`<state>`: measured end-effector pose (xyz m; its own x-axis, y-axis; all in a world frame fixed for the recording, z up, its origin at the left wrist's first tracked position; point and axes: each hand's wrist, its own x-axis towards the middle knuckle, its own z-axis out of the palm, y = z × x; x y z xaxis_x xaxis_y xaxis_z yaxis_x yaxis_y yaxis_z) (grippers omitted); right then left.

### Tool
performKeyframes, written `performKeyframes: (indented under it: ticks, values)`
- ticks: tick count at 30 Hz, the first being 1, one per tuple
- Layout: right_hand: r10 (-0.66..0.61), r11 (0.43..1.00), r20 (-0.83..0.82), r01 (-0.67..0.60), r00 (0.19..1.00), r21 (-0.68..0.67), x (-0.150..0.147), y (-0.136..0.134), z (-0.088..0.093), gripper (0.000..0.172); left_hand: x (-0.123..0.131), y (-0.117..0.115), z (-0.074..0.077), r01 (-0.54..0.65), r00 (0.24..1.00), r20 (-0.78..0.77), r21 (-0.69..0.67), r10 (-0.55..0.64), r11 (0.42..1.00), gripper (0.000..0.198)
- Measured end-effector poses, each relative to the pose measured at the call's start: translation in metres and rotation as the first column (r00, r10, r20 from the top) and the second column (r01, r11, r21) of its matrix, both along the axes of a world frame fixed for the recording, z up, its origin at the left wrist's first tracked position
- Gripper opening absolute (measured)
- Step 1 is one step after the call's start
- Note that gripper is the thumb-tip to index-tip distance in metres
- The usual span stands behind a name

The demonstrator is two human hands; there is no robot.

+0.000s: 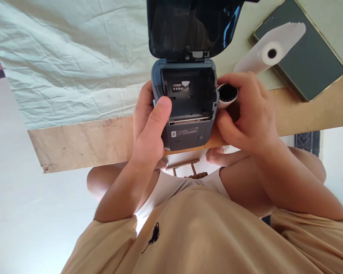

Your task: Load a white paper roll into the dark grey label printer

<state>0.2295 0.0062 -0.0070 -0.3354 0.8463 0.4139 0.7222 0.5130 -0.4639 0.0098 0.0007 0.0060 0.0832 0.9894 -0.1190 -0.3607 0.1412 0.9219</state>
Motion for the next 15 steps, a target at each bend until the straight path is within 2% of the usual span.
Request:
performKeyframes:
  ticks: [4,6,8,10,15]
  values:
    - [-0.058,0.998,0.013,0.058,0.998,0.023,-0.0021,0.0007,0.0016,0.04,-0.0004,-0.0004,0.0005,0.004,1.0,-0.018,0.007,-0.004,1.0,0.023]
    - [-0.079,0.997,-0.014,0.079,0.997,0.018,-0.0026,0.0001,0.0012,0.048,-0.0005,0.0001,0.0012,0.008,1.0,-0.019,0.003,-0.008,1.0,0.023]
    - [-0.052,0.999,-0.036,0.052,0.998,0.016,-0.0027,-0.001,0.0009,0.061,-0.0003,0.0007,0.0018,0.009,1.0,-0.014,-0.002,-0.009,1.0,0.024]
    - [-0.019,1.0,-0.026,0.019,0.999,0.004,-0.0031,-0.0016,0.0006,0.065,0.0001,0.0011,0.0018,0.006,1.0,-0.01,-0.009,-0.006,1.0,0.024]
    - [0.002,1.0,-0.035,-0.002,0.999,-0.001,-0.0027,0.003,0.0005,0.05,0.0008,0.0017,0.0001,-0.003,1.0,-0.009,-0.009,0.003,1.0,0.023]
